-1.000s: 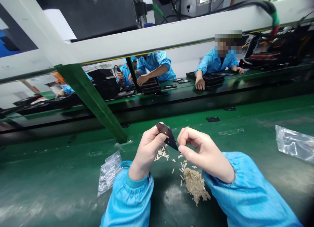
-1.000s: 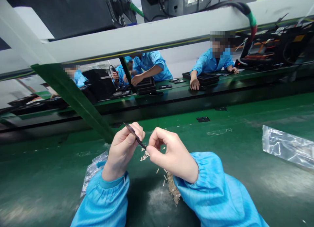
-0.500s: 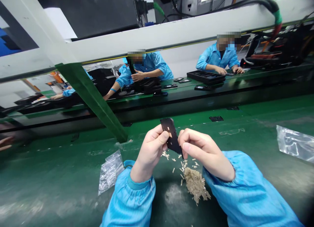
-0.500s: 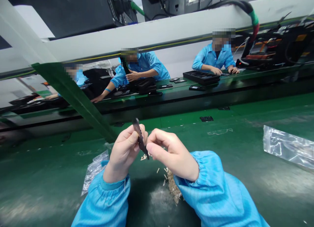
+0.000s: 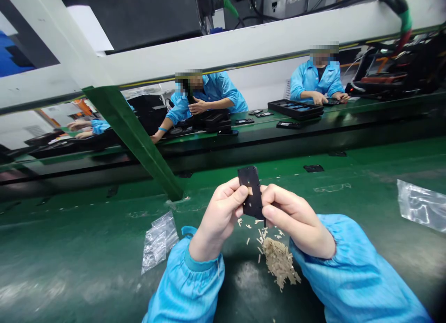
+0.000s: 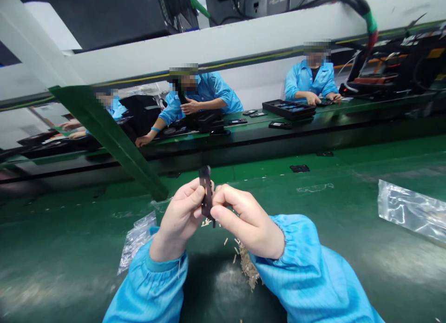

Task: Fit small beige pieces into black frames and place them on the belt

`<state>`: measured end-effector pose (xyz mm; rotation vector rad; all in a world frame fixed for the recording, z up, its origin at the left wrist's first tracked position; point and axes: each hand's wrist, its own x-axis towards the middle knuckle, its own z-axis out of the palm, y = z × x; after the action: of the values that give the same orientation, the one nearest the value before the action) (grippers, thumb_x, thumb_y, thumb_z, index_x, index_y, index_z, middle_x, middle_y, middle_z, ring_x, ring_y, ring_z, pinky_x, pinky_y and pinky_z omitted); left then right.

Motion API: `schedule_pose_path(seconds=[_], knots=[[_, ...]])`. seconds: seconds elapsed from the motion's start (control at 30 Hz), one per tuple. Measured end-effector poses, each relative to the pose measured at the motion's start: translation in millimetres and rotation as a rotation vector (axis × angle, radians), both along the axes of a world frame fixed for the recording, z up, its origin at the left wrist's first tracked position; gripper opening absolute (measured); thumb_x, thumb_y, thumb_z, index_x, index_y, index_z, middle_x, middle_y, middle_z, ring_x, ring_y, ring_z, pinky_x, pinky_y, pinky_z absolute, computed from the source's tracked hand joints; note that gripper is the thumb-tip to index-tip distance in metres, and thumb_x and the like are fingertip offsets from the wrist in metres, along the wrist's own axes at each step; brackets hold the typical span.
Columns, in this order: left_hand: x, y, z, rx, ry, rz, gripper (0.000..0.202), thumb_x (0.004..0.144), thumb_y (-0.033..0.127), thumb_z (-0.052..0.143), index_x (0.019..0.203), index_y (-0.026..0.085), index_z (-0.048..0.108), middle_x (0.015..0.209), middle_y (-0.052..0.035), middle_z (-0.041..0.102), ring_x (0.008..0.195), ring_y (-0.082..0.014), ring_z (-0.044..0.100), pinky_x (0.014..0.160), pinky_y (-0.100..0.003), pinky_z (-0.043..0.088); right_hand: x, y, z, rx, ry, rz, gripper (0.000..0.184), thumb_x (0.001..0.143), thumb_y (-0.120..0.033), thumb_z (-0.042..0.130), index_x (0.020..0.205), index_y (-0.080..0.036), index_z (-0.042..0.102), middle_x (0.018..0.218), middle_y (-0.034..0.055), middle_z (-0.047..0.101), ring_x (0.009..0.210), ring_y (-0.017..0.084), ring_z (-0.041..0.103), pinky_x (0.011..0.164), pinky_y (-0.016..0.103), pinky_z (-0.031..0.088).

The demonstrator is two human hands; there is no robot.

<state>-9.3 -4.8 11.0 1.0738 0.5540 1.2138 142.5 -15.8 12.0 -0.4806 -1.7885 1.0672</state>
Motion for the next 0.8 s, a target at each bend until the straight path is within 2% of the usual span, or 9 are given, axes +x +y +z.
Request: schedule_pose_path(seconds=[0.2,0.47,0.63,0.8], knots=[[0.4,0.4,-1.2,-0.010,0.000,-0.026,0.028,0.075,0.038,0.069,0.069,0.012,0.059,0.049,0.0062,0.038,0.042,-0.0020,0.025,0.042,-0.017,0.019,-0.9,1.2,0.8,0.005,-0.008,-0.005,0.029,0.092,-0.040,0.045,0.071,-0.019,0.044,0.067,-0.0010,0.044,0.060,0.012,0.039,0.054,0.025,0.034],[2.7,2.5,-3.5,-0.066,-0.013,-0.029,0.032,0.071,0.041,0.072,0.071,0.012,0.058,0.050,0.0067,0.038,0.041,-0.0009,0.021,0.040,-0.016,0.018,1.0,4.3,-1.5,0.013,-0.014,-0.013,0.028,0.092,-0.037,0.045,0.071,-0.020,0.045,0.067,-0.0006,0.045,0.060,0.012,0.040,0.053,0.025,0.034],[7.3,4.9,-5.9,-0.059,-0.066,-0.052,0.034,0.071,0.043,0.071,0.070,0.011,0.058,0.054,0.0057,0.040,0.043,-0.0010,0.025,0.043,-0.016,0.022,4.6,8.3,-5.3,0.026,-0.035,-0.054,0.025,0.093,-0.034,0.044,0.071,-0.020,0.045,0.066,-0.0020,0.042,0.058,0.012,0.038,0.052,0.024,0.034],[9.1,6.1,-6.7,-0.045,-0.050,-0.011,0.035,0.072,0.044,0.070,0.072,0.011,0.058,0.057,0.0043,0.043,0.045,-0.0025,0.031,0.044,-0.017,0.023,3.9,8.8,-4.4,0.044,-0.054,-0.094,0.027,0.093,-0.036,0.044,0.070,-0.021,0.044,0.063,-0.0023,0.040,0.056,0.012,0.037,0.051,0.024,0.033]])
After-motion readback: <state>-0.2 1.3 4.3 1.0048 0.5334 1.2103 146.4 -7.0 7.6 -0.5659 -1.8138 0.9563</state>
